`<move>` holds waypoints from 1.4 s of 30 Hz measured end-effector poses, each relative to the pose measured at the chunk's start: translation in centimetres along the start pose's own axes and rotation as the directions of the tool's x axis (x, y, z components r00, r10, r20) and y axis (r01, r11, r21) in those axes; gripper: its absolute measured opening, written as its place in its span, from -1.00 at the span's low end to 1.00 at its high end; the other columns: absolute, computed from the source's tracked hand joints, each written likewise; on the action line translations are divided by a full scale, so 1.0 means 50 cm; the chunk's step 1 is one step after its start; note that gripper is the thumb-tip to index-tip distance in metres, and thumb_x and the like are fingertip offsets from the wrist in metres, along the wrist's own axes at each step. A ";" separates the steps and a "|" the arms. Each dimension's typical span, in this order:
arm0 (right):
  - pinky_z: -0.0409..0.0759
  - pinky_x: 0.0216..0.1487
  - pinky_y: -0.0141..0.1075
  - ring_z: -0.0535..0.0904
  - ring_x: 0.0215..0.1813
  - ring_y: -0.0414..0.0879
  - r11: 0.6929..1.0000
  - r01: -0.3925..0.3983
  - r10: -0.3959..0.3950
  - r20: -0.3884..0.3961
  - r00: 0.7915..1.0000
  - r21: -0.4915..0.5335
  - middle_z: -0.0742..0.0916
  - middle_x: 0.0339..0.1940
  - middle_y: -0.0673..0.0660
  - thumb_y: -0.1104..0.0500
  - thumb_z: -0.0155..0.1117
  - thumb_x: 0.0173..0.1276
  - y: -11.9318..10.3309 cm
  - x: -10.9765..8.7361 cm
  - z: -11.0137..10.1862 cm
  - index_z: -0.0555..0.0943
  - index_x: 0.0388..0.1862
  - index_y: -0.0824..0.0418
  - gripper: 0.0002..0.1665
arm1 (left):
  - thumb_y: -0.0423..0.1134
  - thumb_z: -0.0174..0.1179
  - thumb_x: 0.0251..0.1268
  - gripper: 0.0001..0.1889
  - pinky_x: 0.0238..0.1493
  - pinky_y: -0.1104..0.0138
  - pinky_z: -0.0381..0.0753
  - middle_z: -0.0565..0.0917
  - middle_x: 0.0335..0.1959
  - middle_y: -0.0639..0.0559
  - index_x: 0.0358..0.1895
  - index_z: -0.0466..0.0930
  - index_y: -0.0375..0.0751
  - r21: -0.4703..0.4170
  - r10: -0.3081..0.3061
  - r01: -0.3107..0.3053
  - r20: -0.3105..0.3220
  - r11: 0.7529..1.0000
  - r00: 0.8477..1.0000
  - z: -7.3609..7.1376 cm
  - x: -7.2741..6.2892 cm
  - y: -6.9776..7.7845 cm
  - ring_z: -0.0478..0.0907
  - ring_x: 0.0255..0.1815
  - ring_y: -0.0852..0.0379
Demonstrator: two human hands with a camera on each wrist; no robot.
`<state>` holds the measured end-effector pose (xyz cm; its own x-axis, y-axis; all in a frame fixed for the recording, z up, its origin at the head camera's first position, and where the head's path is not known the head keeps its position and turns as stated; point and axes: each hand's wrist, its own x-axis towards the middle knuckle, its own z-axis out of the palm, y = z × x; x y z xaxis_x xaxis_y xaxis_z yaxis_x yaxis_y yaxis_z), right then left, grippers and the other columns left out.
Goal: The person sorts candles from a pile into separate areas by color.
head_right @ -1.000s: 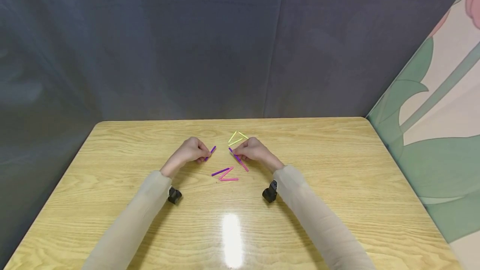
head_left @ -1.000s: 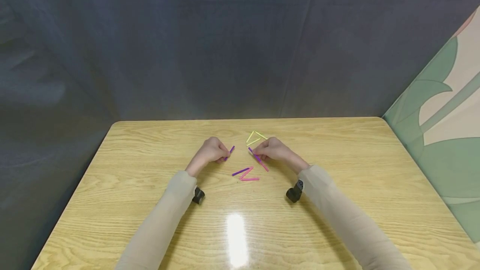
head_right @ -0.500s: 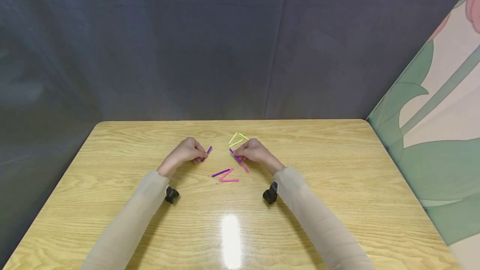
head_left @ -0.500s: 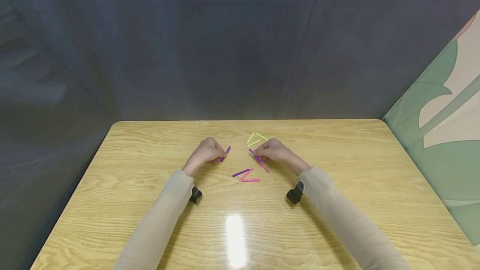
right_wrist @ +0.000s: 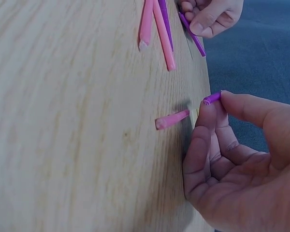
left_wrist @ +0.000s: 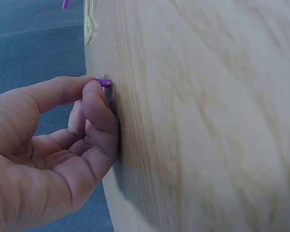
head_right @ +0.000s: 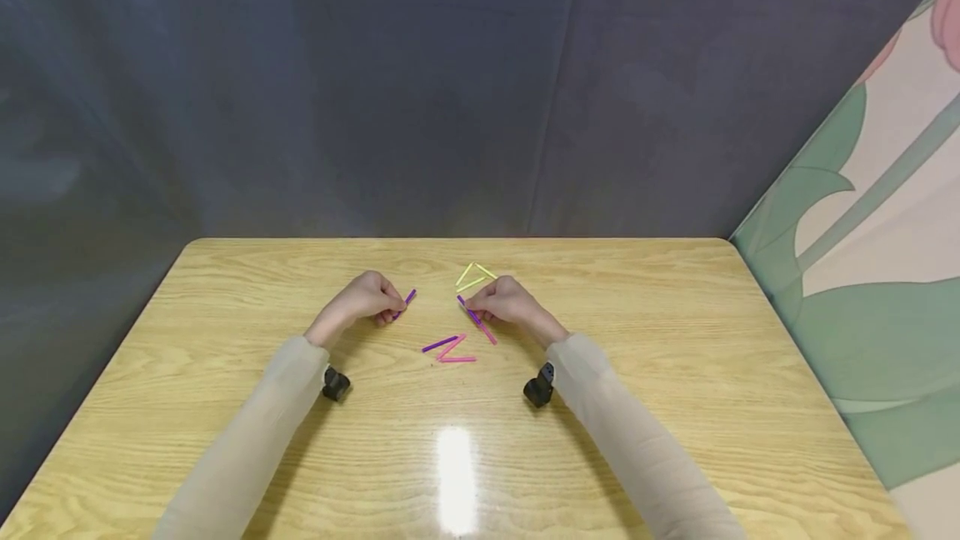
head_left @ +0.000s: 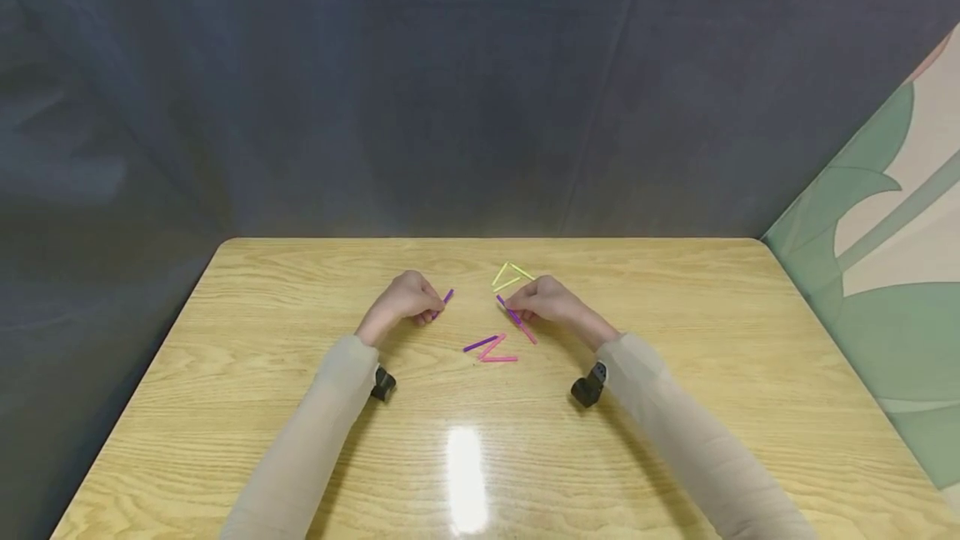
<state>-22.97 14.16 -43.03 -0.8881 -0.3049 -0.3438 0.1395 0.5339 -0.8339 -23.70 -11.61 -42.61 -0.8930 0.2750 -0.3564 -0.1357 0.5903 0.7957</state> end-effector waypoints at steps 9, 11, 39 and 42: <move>0.54 -0.33 -0.38 0.51 -0.44 -0.21 1.000 0.000 0.000 0.001 1.000 -0.004 0.67 -0.53 -0.02 0.24 0.28 0.33 -0.002 0.000 0.001 0.69 -0.23 0.47 -0.74 | -0.41 0.24 0.21 -0.87 -0.53 0.39 0.58 0.61 -0.67 -0.04 -0.41 0.69 -0.46 0.005 -0.001 0.001 0.016 1.000 1.000 -0.004 0.004 -0.004 0.49 -0.69 0.23; 0.55 -0.32 -0.37 0.52 -0.42 -0.21 1.000 0.008 -0.008 0.006 1.000 -0.007 0.67 -0.52 -0.01 0.24 0.28 0.33 -0.004 0.000 0.001 0.69 -0.22 0.48 -0.73 | -0.41 0.24 0.21 -0.87 -0.54 0.39 0.58 0.60 -0.67 -0.04 -0.41 0.69 -0.45 0.009 -0.002 0.002 0.016 1.000 1.000 -0.005 0.005 -0.005 0.49 -0.69 0.23; 0.41 -0.42 -0.39 0.43 -0.51 -0.18 1.000 0.013 -0.013 0.008 1.000 0.003 0.61 -0.62 0.01 0.23 0.30 0.32 -0.022 0.004 0.011 0.69 -0.36 0.45 -0.76 | -0.40 0.27 0.20 -0.86 -0.55 0.39 0.54 0.64 -0.63 -0.12 -0.46 0.68 -0.43 0.036 0.001 -0.002 0.017 0.999 1.000 -0.004 0.004 0.002 0.48 -0.70 0.20; 0.36 -0.45 -0.41 0.39 -0.53 -0.19 1.000 -0.009 0.009 0.000 1.000 -0.003 0.58 -0.65 -0.01 0.22 0.30 0.32 -0.023 0.008 0.013 0.69 -0.41 0.43 -0.75 | -0.39 0.28 0.20 -0.87 -0.55 0.40 0.54 0.62 -0.65 -0.09 -0.43 0.69 -0.43 0.033 -0.002 0.001 0.016 0.999 1.000 -0.004 0.005 0.001 0.48 -0.71 0.21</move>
<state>-23.18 12.91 -42.50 -0.8869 -0.2999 -0.3513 0.1462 0.5391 -0.8294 -23.99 -11.67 -42.55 -0.8858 0.2861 -0.3654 -0.1225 0.6153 0.7787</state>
